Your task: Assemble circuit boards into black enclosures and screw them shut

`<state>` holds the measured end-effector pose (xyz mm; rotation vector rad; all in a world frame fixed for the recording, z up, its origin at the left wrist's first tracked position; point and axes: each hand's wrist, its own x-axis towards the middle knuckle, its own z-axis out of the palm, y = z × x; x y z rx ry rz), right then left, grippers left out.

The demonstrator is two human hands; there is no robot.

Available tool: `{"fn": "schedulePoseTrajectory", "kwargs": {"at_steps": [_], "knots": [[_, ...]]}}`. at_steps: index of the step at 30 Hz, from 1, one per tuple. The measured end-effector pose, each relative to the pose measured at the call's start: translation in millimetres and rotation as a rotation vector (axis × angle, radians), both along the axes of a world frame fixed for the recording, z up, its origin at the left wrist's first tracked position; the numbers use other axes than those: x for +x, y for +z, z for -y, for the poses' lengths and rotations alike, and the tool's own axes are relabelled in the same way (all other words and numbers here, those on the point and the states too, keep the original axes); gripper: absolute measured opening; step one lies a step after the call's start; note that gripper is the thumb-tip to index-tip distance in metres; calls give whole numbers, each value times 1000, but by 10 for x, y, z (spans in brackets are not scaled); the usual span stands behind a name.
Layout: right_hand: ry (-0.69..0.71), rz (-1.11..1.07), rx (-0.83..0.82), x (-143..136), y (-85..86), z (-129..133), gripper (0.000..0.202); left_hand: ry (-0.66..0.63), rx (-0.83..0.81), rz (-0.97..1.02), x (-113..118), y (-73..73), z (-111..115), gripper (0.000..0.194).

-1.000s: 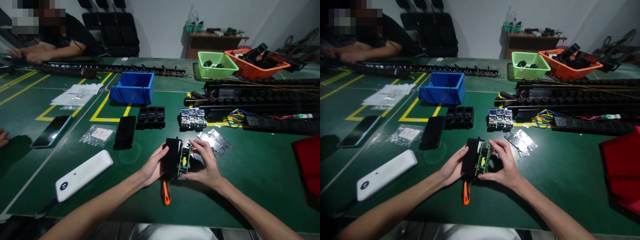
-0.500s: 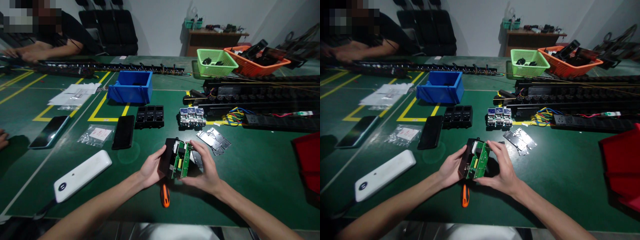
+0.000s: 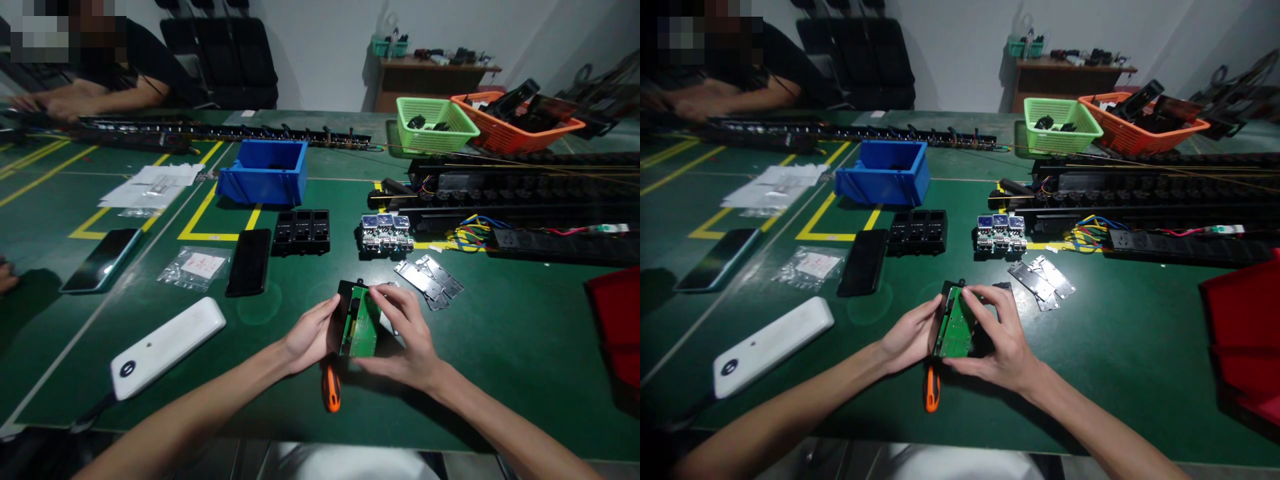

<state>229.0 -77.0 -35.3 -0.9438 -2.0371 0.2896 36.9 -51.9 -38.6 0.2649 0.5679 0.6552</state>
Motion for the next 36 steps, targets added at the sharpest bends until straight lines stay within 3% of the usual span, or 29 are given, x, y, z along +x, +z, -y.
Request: {"fn": "schedulePoseTrajectory", "kwargs": {"at_steps": [13, 36], "knots": [[1, -23, 29, -5, 0, -8, 97, 74, 78, -32, 17, 7, 20, 25], [-26, 80, 49, -7, -59, -17, 96, 78, 121, 2, 29, 20, 32, 29]]}}
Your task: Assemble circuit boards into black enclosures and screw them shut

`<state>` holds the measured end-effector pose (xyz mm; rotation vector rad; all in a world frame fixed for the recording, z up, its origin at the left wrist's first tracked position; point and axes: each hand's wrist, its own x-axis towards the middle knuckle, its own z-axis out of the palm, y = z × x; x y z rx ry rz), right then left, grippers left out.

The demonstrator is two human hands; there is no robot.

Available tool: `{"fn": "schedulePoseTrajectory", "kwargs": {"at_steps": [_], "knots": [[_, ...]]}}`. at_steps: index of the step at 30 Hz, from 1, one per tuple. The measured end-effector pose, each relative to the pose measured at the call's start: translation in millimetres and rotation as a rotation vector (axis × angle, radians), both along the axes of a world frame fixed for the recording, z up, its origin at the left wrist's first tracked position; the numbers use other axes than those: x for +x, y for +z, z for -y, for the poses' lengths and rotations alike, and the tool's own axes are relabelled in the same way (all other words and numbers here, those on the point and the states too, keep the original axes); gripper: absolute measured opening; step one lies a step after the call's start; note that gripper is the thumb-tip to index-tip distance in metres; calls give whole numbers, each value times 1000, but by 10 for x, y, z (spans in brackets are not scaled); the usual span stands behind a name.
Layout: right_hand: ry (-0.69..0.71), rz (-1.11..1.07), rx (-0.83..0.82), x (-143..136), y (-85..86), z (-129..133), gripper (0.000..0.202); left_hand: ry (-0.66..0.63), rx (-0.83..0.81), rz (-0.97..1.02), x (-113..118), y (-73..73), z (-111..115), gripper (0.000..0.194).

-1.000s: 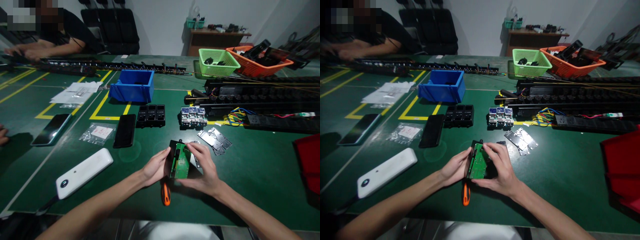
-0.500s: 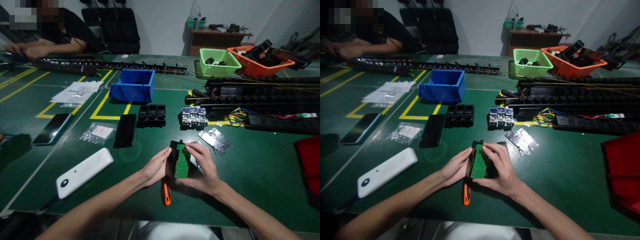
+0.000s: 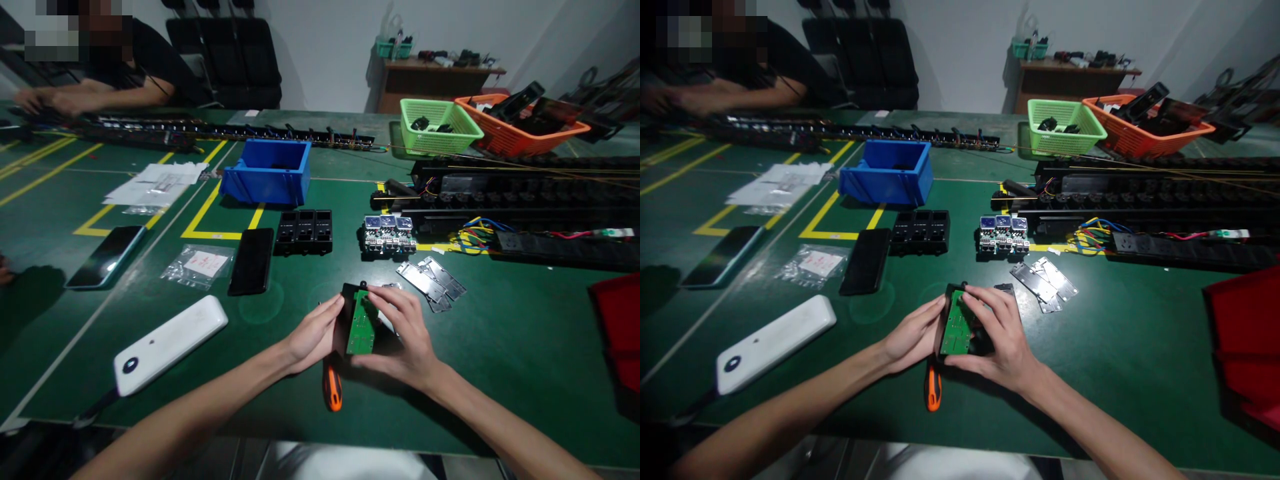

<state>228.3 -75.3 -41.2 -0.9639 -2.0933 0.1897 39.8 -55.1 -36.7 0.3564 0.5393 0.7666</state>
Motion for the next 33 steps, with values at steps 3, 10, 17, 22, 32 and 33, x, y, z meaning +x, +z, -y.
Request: {"fn": "schedulePoseTrajectory", "kwargs": {"at_steps": [3, 10, 17, 22, 32, 33], "knots": [[-10, 15, -13, -10, -11, 4, 93, 9, 4, 9, 2, -7, 3, 31], [-23, 24, -111, -34, -12, 23, 88, -75, 98, -39, -42, 25, 40, 38], [31, -41, -210, -58, -4, 14, 84, -48, 316, -163, -45, 9, 66, 47], [58, -32, -181, -50, -26, 2, 85, -7, 367, -204, -34, -15, 48, 45], [-6, 102, 39, 52, -17, -34, 84, 16, 472, -288, -32, -6, 27, 39], [-5, 114, 65, 56, -20, -38, 84, 14, 477, -287, -30, -5, 31, 38]]}}
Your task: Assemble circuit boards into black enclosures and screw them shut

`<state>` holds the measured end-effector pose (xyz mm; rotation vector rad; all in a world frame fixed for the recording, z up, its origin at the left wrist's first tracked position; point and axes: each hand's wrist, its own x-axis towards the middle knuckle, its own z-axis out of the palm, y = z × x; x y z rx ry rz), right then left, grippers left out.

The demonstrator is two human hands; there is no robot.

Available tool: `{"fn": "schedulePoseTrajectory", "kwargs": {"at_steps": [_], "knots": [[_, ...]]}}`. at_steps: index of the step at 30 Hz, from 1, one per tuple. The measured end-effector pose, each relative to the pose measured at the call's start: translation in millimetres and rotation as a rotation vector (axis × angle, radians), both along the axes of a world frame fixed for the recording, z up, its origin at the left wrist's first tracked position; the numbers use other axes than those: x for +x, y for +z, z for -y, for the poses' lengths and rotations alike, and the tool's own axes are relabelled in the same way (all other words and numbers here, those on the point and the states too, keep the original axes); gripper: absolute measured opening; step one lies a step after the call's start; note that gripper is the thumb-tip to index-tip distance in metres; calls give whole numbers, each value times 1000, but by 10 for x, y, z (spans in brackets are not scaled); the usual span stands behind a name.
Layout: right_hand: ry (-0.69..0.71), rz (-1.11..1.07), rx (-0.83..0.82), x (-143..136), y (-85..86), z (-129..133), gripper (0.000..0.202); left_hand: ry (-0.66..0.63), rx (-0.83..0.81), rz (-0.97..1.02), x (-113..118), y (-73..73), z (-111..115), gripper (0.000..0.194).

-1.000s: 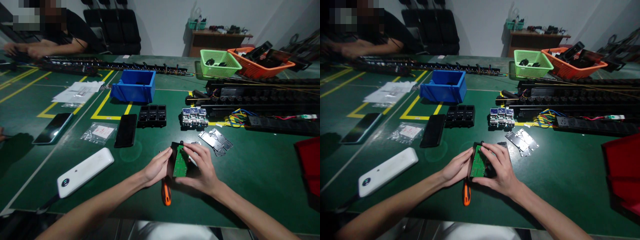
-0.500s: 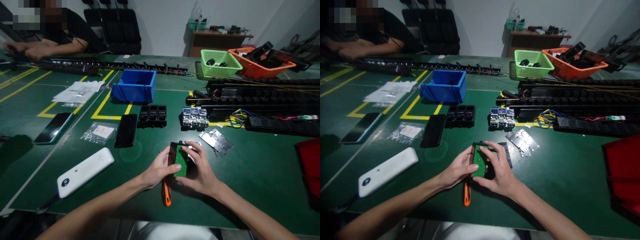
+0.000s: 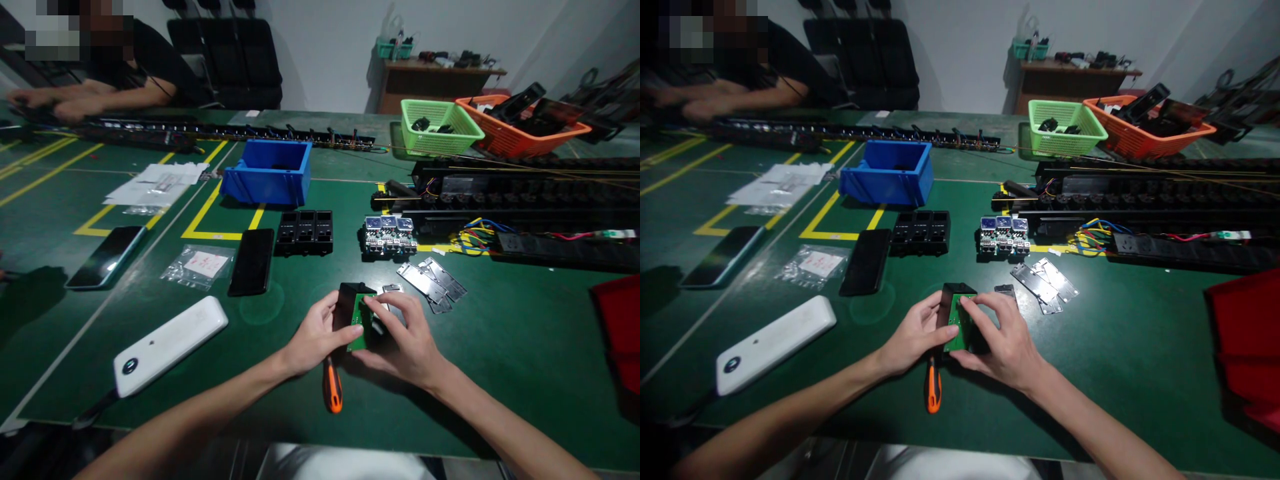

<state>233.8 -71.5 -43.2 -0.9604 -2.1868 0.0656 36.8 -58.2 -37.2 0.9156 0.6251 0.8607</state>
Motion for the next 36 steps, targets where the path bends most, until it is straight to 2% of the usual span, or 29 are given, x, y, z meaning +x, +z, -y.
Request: {"fn": "schedulePoseTrajectory", "kwargs": {"at_steps": [8, 13, 19, 22, 25, 28, 36], "knots": [[-9, -11, 40, -13, 17, 9, 87, -49, 50, -12, 1, 5, 5, 40], [-96, -3, -49, -27, 7, 13, 85, -35, 72, -18, 12, -36, -2, 48], [-22, -27, -166, -88, -24, 57, 92, 23, -25, 9, 0, -43, 6, 42], [-12, -101, -209, -80, -22, 58, 83, 7, -123, 17, -18, 13, -10, 41], [-8, -145, -174, -43, -15, 40, 66, 2, -181, 31, -32, 52, -27, 44], [21, -108, -118, -22, -14, 17, 54, 24, -143, 22, -29, 52, -29, 44], [10, -33, -119, -53, -43, 36, 51, 34, -9, -17, -32, -47, -17, 39]]}}
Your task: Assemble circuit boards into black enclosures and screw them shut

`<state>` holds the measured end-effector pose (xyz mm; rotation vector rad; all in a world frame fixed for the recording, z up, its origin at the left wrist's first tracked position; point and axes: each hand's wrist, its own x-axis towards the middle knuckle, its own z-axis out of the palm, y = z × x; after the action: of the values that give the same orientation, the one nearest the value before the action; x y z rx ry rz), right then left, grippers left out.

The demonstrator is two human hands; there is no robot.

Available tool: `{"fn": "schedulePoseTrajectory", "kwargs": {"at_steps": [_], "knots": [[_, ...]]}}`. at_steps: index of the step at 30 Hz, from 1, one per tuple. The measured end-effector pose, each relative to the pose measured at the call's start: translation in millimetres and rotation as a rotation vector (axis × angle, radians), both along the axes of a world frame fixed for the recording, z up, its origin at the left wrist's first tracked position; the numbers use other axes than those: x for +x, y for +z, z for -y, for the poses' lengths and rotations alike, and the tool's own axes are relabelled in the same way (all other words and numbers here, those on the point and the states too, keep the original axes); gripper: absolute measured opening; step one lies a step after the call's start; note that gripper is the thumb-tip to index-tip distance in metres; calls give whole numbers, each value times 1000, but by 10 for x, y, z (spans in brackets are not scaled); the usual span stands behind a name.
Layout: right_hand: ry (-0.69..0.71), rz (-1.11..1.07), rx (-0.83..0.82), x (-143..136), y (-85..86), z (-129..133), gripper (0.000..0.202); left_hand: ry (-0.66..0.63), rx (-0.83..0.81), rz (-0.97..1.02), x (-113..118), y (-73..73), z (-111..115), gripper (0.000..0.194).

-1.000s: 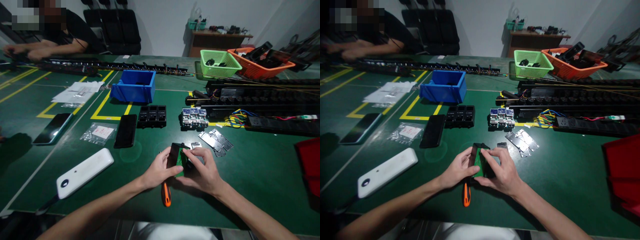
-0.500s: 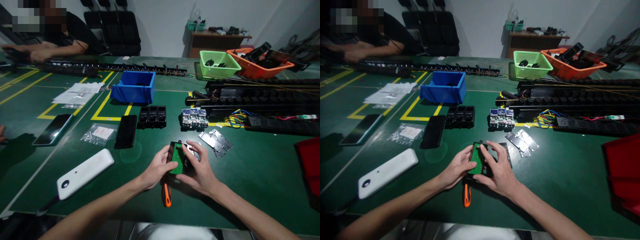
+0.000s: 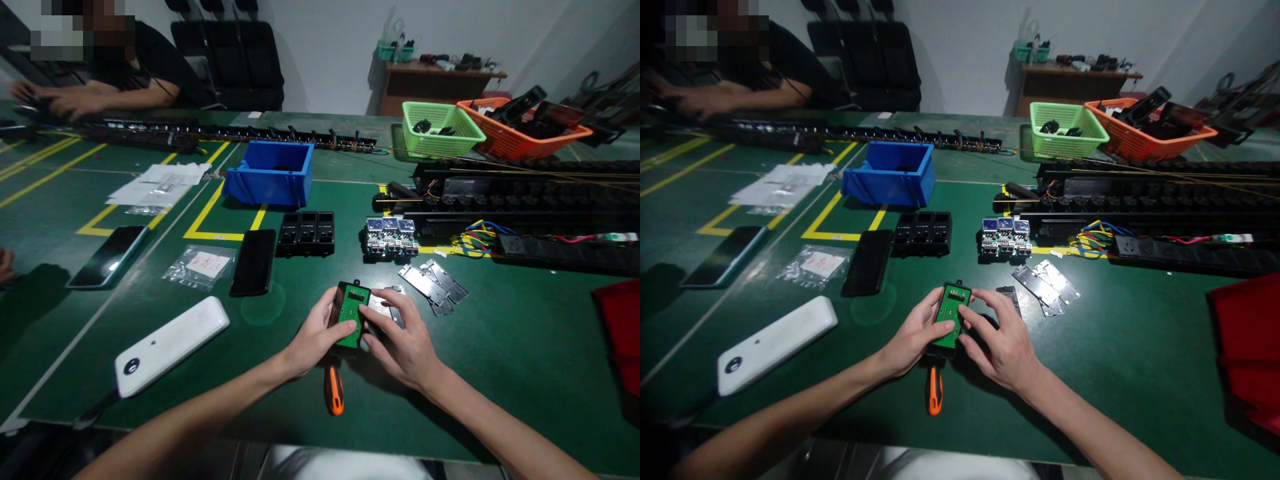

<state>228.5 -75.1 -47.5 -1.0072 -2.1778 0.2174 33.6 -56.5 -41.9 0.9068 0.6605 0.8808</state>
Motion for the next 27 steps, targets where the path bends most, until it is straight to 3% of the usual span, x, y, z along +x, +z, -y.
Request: {"fn": "schedulePoseTrajectory", "kwargs": {"at_steps": [8, 15, 23, 27], "knots": [[-4, -15, -83, 10, -6, 0, 51, -11, 23, -27, -8, 11, -23, 40], [48, -17, -179, -28, -47, 10, 84, 54, -118, 50, 14, 70, 27, 52], [68, -204, -174, -44, -60, -6, 77, 166, -182, 118, -18, 139, -33, 53], [-23, -322, -241, -25, -57, -27, 64, 175, -177, 65, -37, 162, -70, 52]]}}
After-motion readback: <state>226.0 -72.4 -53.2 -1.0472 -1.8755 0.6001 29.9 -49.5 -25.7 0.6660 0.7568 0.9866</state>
